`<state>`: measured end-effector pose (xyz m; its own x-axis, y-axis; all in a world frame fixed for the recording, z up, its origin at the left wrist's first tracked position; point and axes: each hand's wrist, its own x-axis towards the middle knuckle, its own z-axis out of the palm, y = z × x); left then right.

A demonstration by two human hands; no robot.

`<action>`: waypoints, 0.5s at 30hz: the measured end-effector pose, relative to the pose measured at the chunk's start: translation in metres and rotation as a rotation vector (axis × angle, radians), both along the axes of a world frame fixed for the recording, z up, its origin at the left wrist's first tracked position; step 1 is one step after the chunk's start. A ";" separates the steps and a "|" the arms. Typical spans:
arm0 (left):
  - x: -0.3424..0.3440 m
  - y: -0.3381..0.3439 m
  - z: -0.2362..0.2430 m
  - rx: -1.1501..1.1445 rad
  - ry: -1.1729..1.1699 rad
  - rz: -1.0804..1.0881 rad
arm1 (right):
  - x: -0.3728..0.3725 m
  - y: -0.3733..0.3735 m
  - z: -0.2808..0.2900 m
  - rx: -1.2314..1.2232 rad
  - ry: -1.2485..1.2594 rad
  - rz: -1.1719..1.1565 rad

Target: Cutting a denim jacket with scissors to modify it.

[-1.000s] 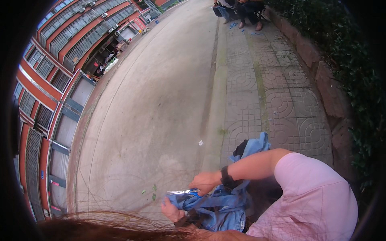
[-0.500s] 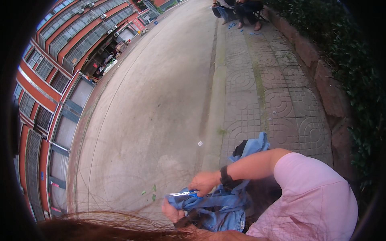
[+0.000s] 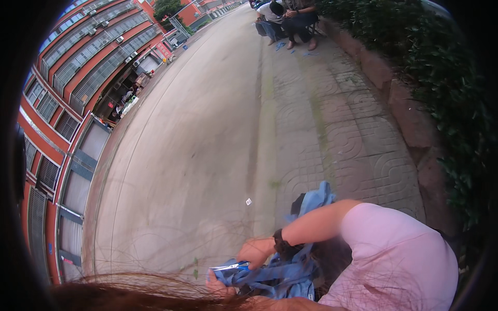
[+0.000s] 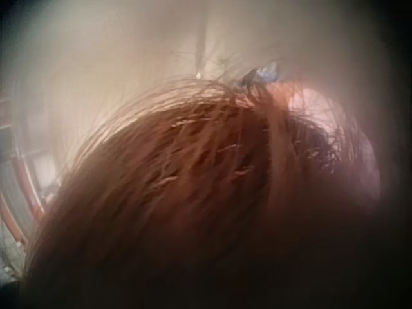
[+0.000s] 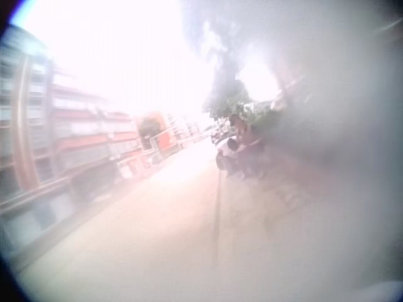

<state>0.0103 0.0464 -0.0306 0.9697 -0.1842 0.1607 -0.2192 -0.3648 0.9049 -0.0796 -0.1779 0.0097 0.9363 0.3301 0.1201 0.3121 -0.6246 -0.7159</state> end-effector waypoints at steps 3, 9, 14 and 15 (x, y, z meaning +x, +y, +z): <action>0.001 -0.008 0.000 -0.051 0.048 -0.003 | 0.003 0.002 -0.009 -0.024 0.001 0.021; -0.002 -0.019 0.004 -0.466 0.357 0.133 | 0.003 0.001 -0.014 0.015 0.039 0.028; -0.023 -0.029 0.033 -0.422 0.281 0.151 | 0.010 0.007 -0.029 0.069 0.011 0.039; -0.021 -0.030 0.032 -0.458 0.329 0.161 | 0.009 0.005 -0.031 0.057 0.011 0.022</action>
<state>-0.0105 0.0160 0.0016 0.9921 -0.0133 -0.1246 0.1253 0.0743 0.9893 -0.0709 -0.1731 -0.0210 0.9303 0.3434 0.1288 0.3170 -0.5761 -0.7534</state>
